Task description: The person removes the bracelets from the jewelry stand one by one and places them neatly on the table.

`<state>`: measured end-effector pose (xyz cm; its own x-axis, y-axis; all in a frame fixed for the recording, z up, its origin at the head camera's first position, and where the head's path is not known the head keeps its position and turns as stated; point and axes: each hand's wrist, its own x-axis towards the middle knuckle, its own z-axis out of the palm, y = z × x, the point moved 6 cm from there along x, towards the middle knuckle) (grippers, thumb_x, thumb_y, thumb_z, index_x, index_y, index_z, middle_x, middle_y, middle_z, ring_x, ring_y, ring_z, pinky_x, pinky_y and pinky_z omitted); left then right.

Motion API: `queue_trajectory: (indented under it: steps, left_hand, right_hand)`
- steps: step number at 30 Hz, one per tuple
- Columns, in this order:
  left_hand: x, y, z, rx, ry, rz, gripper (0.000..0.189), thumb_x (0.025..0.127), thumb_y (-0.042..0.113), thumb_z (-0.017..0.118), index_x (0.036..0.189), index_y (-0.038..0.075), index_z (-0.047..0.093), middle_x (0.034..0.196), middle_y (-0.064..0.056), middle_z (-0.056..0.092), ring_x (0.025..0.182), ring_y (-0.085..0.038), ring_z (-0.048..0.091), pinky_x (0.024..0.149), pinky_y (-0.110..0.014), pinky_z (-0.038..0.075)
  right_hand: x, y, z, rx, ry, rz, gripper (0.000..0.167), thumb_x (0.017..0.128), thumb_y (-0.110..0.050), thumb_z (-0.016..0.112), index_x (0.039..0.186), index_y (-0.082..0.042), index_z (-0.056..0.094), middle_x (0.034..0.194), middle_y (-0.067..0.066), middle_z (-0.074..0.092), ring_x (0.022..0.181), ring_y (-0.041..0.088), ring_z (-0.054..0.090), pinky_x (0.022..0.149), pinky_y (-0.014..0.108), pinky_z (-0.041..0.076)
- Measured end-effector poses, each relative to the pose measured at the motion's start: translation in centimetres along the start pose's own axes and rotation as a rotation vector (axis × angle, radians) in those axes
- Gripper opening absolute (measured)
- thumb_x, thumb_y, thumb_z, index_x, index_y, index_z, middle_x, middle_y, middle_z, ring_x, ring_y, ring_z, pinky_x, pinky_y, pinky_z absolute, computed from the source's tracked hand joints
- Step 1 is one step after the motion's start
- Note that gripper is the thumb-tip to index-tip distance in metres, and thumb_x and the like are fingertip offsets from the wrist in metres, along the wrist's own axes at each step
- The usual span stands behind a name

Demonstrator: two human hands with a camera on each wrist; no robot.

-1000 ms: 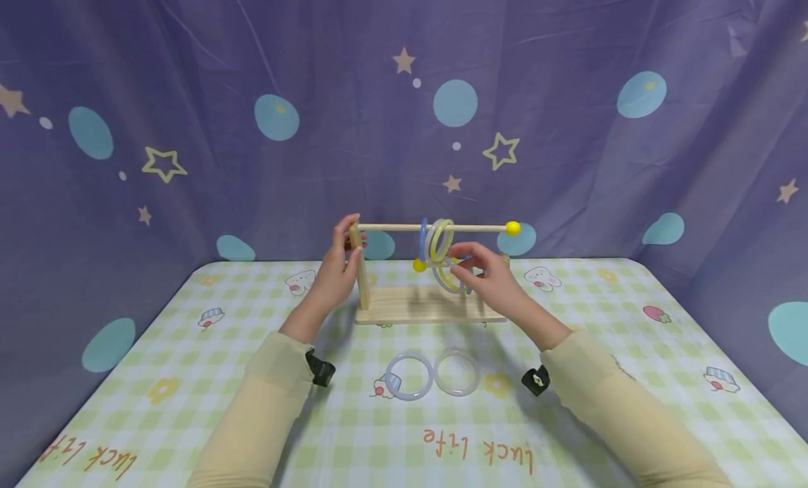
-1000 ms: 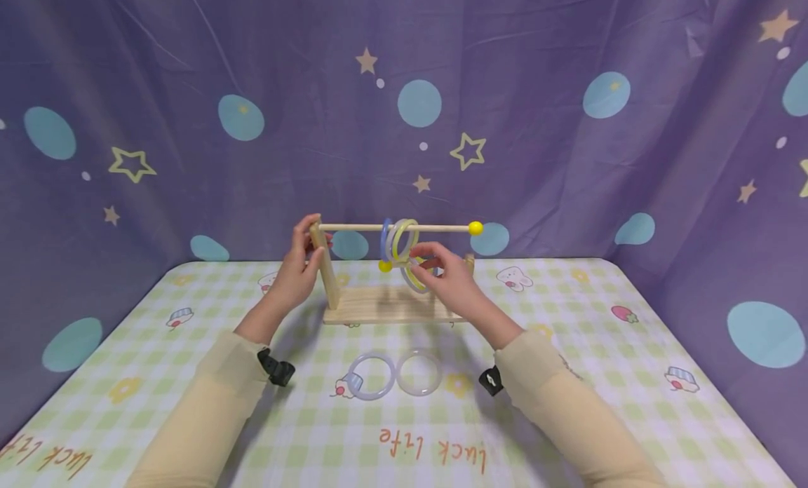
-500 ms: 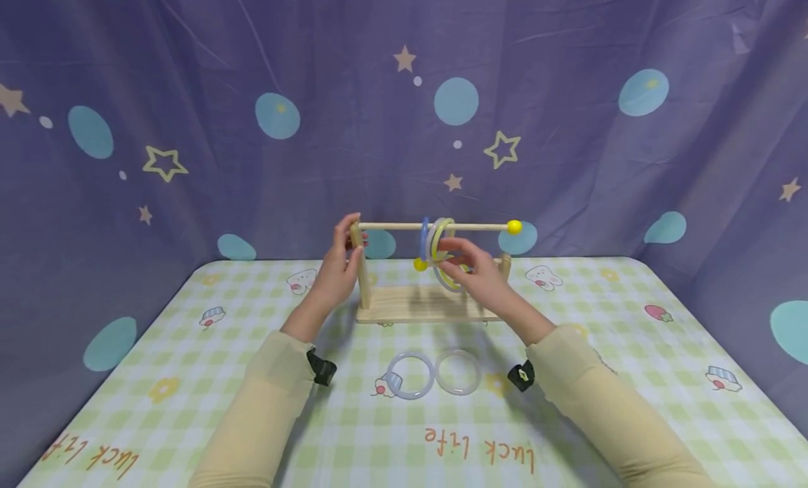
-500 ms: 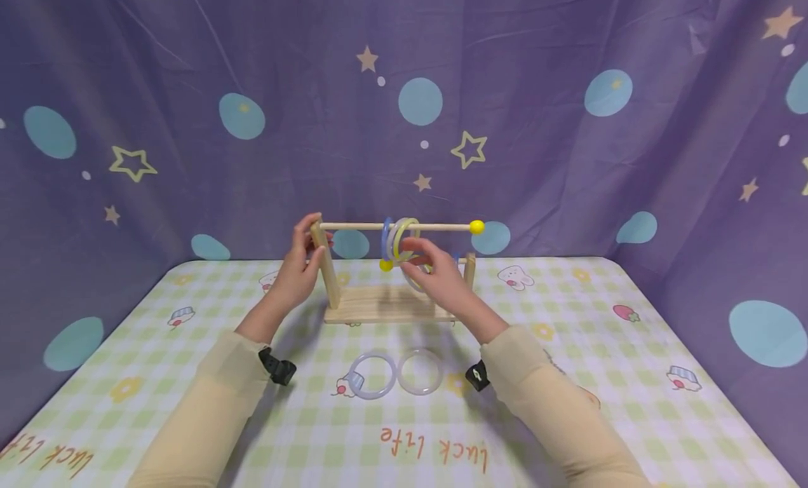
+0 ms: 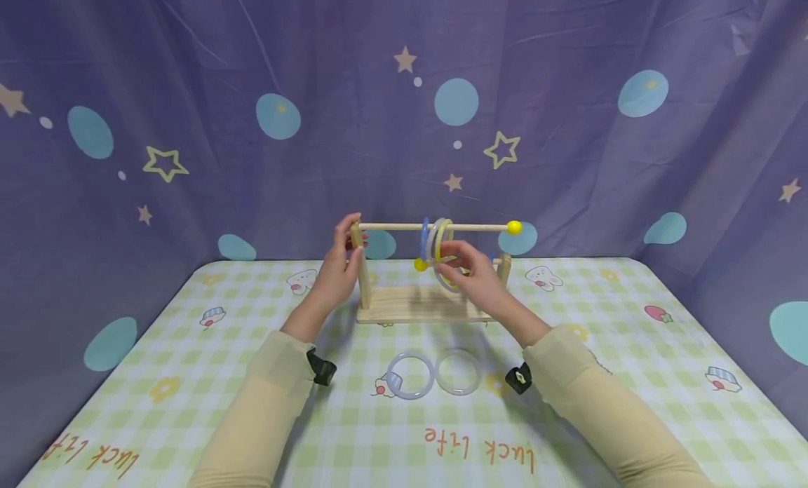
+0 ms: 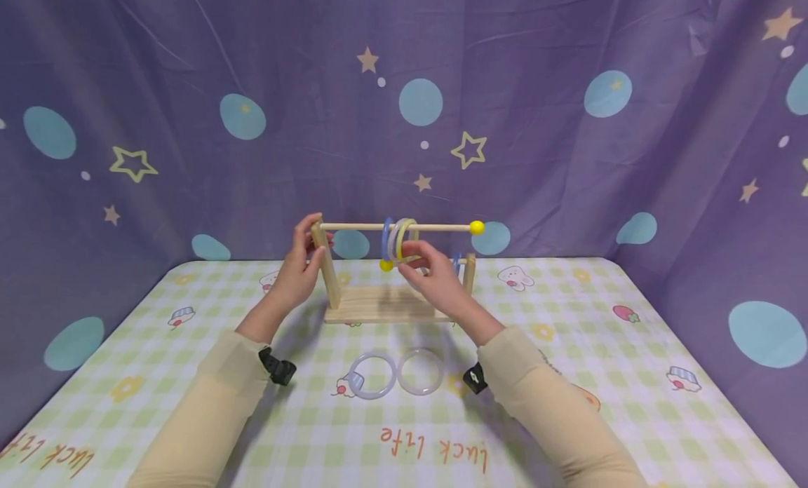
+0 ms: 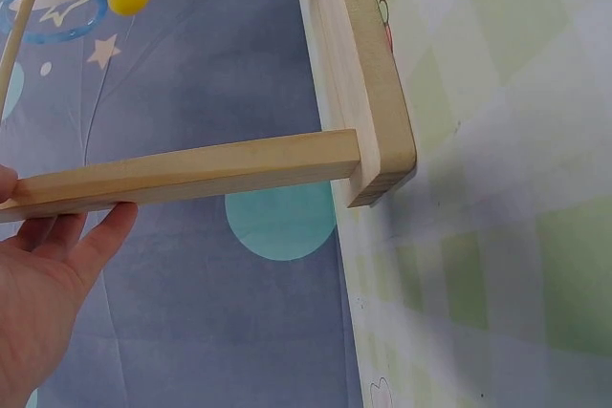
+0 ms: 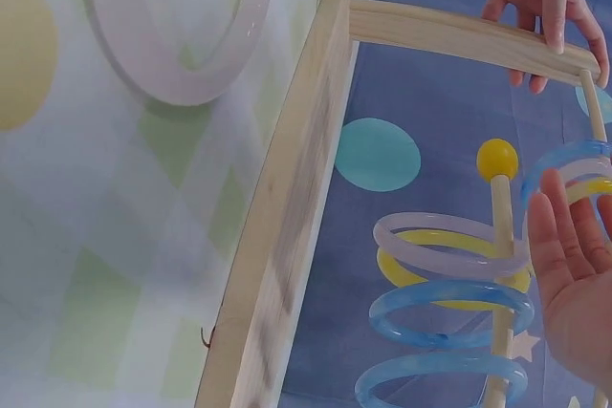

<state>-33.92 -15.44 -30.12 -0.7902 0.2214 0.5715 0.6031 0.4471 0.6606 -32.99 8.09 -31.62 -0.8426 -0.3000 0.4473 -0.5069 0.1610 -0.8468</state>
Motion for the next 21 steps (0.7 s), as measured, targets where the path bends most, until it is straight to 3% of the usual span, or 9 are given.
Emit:
queue_trajectory:
  steps: [6,12,16,21]
  left_hand:
    - [0.0,0.0,0.0,-0.001,0.003,0.005,0.053,0.102,-0.004,0.039,0.147,0.016,0.020,0.125,-0.026,0.052,0.114,-0.039,0.055,0.088,-0.049,0.052]
    - [0.0,0.0,0.1,-0.002,0.003,0.008,0.053,0.102,-0.004,0.039,0.147,0.018,0.020,0.125,-0.026,0.052,0.114,-0.039,0.055,0.089,-0.049,0.052]
    - [0.0,-0.1,0.1,-0.002,0.004,0.011,0.053,0.102,-0.004,0.039,0.147,0.017,0.020,0.124,-0.027,0.052,0.113,-0.039,0.055,0.088,-0.049,0.052]
    - [0.0,0.0,0.0,0.003,0.007,0.013,0.053,0.102,-0.004,0.040,0.147,0.016,0.021,0.124,-0.026,0.052,0.113,-0.039,0.055,0.088,-0.048,0.053]
  right_hand:
    - [-0.2,-0.2,-0.6,0.009,0.101,-0.049,0.027,0.097,0.002,0.056,0.123,0.011,0.053,0.107,0.026,0.063,0.085,0.041,0.063,0.064,0.030,0.054]
    - [-1.0,-2.5,-1.3,0.005,0.198,-0.122,0.027,0.095,0.009,0.055,0.120,0.016,0.051,0.099,0.032,0.062,0.075,0.048,0.060,0.057,0.018,0.050]
    - [-1.5,-3.3,-1.9,-0.006,0.249,-0.148,0.025,0.092,0.010,0.059,0.116,0.015,0.052,0.093,0.032,0.062,0.068,0.043,0.061,0.054,0.016,0.049]
    - [-1.7,-2.7,-2.8,0.003,0.300,-0.144,0.024,0.091,0.010,0.059,0.114,0.013,0.053,0.089,0.030,0.062,0.065,0.035,0.062,0.052,0.015,0.048]
